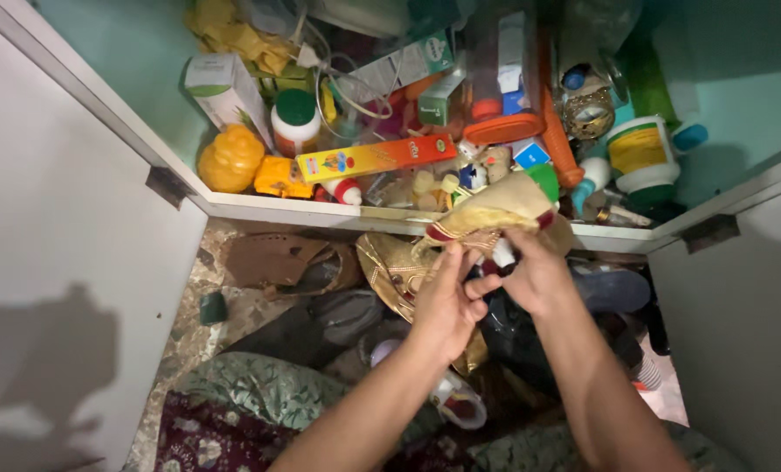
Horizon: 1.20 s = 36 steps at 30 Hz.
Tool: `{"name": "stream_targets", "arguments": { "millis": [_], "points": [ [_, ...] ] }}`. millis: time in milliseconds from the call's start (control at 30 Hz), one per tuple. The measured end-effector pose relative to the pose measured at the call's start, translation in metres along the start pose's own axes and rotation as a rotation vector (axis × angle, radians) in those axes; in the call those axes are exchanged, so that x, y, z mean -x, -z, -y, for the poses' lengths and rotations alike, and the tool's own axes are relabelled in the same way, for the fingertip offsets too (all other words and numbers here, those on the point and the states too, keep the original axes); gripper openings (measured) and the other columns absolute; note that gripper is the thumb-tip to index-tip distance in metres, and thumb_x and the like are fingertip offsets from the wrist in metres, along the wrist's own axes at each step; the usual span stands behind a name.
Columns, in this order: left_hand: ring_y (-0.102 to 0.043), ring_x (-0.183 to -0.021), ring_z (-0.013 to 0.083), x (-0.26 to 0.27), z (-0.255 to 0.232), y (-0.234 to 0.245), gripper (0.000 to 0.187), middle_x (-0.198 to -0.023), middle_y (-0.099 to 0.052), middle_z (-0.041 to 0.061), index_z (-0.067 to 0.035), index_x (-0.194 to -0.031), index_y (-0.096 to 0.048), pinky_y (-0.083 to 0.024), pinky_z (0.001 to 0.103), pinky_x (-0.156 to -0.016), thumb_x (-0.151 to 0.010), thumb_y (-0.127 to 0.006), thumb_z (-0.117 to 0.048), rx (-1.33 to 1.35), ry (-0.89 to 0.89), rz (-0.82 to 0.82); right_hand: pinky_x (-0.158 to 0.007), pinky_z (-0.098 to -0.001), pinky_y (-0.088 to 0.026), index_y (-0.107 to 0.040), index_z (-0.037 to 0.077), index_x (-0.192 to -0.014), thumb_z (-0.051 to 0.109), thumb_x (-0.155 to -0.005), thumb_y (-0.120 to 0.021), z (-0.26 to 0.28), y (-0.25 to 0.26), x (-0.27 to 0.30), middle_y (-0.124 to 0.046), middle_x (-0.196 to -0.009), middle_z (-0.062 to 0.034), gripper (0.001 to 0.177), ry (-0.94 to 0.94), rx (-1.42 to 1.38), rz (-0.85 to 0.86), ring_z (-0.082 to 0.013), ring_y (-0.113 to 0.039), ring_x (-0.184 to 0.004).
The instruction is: The person wipes the exterior and sole of a gold-colored shoe using a white cloth while seated in front of a storage cabinet.
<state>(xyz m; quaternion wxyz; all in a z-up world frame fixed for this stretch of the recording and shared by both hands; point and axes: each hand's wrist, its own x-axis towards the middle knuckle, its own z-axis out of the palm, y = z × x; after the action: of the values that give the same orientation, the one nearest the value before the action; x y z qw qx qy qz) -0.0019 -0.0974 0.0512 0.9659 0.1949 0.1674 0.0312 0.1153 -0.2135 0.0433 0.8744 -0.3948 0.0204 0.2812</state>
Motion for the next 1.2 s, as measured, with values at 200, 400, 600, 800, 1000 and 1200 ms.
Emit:
{"name": "stream_targets", "arguments": {
  "millis": [200, 400, 600, 800, 1000, 1200],
  "points": [
    [-0.075, -0.08, 0.0123, -0.004, -0.061, -0.006, 0.045, -0.128, -0.068, -0.01, -0.022, -0.126, -0.062, -0.053, 0.02, -0.057, -0.094, -0.051, -0.052, -0.555, 0.188, 0.081, -0.095, -0.0421, -0.055, -0.056, 0.004, -0.133, 0.011, -0.097, -0.066, 0.008, -0.026, 0.011, -0.068, -0.122, -0.0094, 0.038, 0.14, 0.083, 0.133, -0.0243, -0.067, -0.11],
    [-0.068, -0.101, 0.0214, 0.003, -0.115, -0.027, 0.043, -0.12, -0.071, 0.026, -0.001, -0.103, -0.062, -0.053, 0.036, -0.09, -0.104, -0.075, -0.042, -0.841, -0.414, 0.317, -0.094, -0.0421, -0.056, -0.058, 0.003, -0.126, 0.012, -0.097, -0.067, 0.02, -0.034, 0.014, -0.067, -0.119, -0.0101, 0.032, 0.193, 0.179, 0.03, -0.0236, -0.067, -0.109],
    [-0.042, -0.142, 0.0326, 0.031, -0.154, -0.083, 0.089, -0.15, -0.047, 0.02, -0.004, -0.144, -0.052, -0.035, 0.044, -0.117, -0.071, -0.085, -0.043, -1.446, -0.999, 0.735, -0.098, -0.0398, -0.054, -0.048, 0.008, -0.132, 0.003, -0.086, -0.065, 0.004, -0.048, 0.031, -0.061, -0.127, -0.0095, 0.049, 0.166, 0.347, 0.172, -0.0228, -0.064, -0.117],
    [-0.056, -0.136, 0.0226, 0.025, -0.14, -0.078, 0.065, -0.145, -0.06, 0.011, -0.008, -0.146, -0.055, -0.044, 0.036, -0.118, -0.095, -0.079, -0.039, -1.123, -0.738, 0.698, -0.106, -0.0416, -0.05, -0.043, 0.011, -0.144, 0.012, -0.094, -0.067, 0.024, -0.087, 0.059, -0.054, -0.136, -0.0097, 0.055, 0.12, 0.015, 0.269, -0.0235, -0.058, -0.125],
    [-0.058, -0.137, 0.0243, 0.007, -0.117, -0.072, 0.073, -0.141, -0.061, 0.016, 0.0, -0.147, -0.052, -0.045, 0.039, -0.122, -0.101, -0.069, -0.054, -0.606, -0.634, 0.649, -0.098, -0.0473, -0.048, -0.035, 0.014, -0.155, 0.029, -0.083, -0.079, 0.056, -0.101, 0.082, -0.056, -0.14, -0.0192, 0.086, 0.097, 0.211, 0.367, -0.0314, -0.058, -0.122],
    [-0.065, -0.129, 0.0229, 0.012, -0.107, -0.053, 0.083, -0.136, -0.066, 0.015, 0.002, -0.139, -0.058, -0.05, 0.035, -0.114, -0.097, -0.064, -0.069, -0.903, -0.817, 0.535, -0.107, -0.038, -0.046, -0.037, 0.009, -0.159, 0.023, -0.083, -0.072, 0.05, -0.089, 0.079, -0.058, -0.14, -0.018, 0.085, 0.09, 0.414, 0.291, -0.024, -0.06, -0.125]
  ]
}}
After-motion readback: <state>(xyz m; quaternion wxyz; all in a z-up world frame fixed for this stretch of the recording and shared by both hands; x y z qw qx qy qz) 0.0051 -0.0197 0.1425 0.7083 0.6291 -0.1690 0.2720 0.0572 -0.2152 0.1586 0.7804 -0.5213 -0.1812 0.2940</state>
